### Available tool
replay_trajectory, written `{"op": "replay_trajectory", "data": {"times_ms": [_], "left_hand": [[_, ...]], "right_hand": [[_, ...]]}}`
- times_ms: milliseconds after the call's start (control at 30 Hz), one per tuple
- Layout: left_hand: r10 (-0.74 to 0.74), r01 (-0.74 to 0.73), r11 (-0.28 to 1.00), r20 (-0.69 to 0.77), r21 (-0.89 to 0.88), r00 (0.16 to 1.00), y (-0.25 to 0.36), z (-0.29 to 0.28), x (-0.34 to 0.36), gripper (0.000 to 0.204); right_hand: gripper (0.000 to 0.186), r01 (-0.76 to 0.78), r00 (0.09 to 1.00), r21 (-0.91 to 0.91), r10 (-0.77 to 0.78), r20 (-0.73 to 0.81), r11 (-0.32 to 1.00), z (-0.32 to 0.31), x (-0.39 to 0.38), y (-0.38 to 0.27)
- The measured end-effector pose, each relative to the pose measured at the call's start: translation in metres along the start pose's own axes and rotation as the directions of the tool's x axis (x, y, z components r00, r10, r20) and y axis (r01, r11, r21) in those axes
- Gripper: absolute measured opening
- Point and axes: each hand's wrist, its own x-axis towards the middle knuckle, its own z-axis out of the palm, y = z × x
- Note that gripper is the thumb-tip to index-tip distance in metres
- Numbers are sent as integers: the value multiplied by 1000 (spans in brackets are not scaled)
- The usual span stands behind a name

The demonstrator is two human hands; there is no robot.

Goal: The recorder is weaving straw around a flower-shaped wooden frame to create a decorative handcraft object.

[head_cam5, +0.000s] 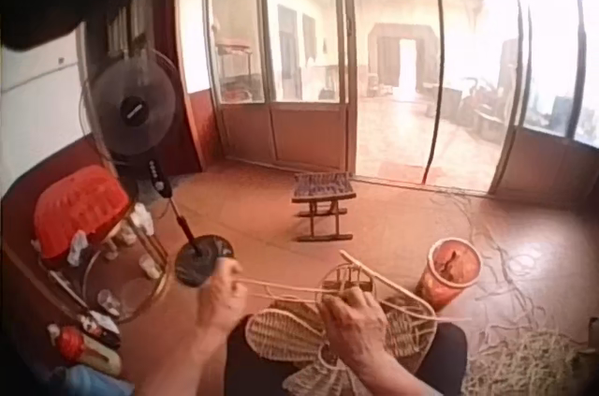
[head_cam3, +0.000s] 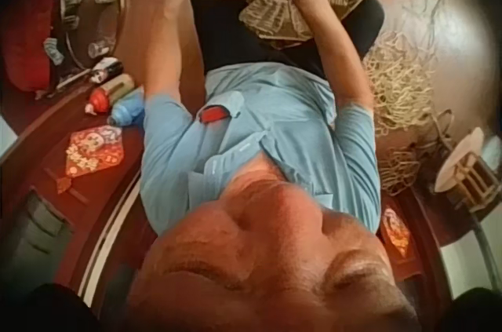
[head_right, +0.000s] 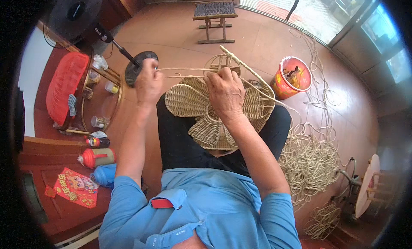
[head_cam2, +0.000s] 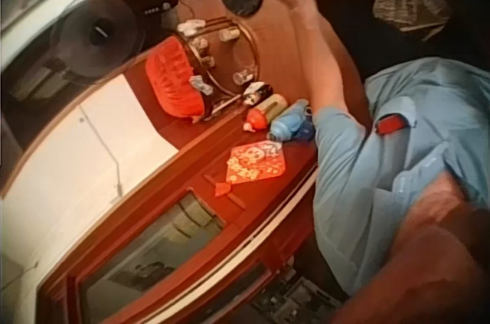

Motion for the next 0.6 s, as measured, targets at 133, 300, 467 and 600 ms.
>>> {"op": "replay_trajectory", "data": {"times_ms": [133, 300, 467, 600], "left_hand": [[-175, 175, 984, -11, 21, 985, -107, -43, -5, 20], [-371, 390, 877, -120, 279, 921, -218, -142, -47, 23], [-502, 538, 690, -216, 484, 837, -299, -225, -87, 21], [-510, 579, 657, -280, 482, 813, -362, -274, -113, 21]], "right_hand": [[16, -43, 998, -18, 43, 41, 999, 3, 6, 1], [19, -81, 996, -12, 81, 43, 997, 9, 8, -4], [26, -91, 990, 40, 86, 114, 995, 7, 14, -4], [27, -101, 982, 87, 86, 167, 991, 4, 20, 1]]}}
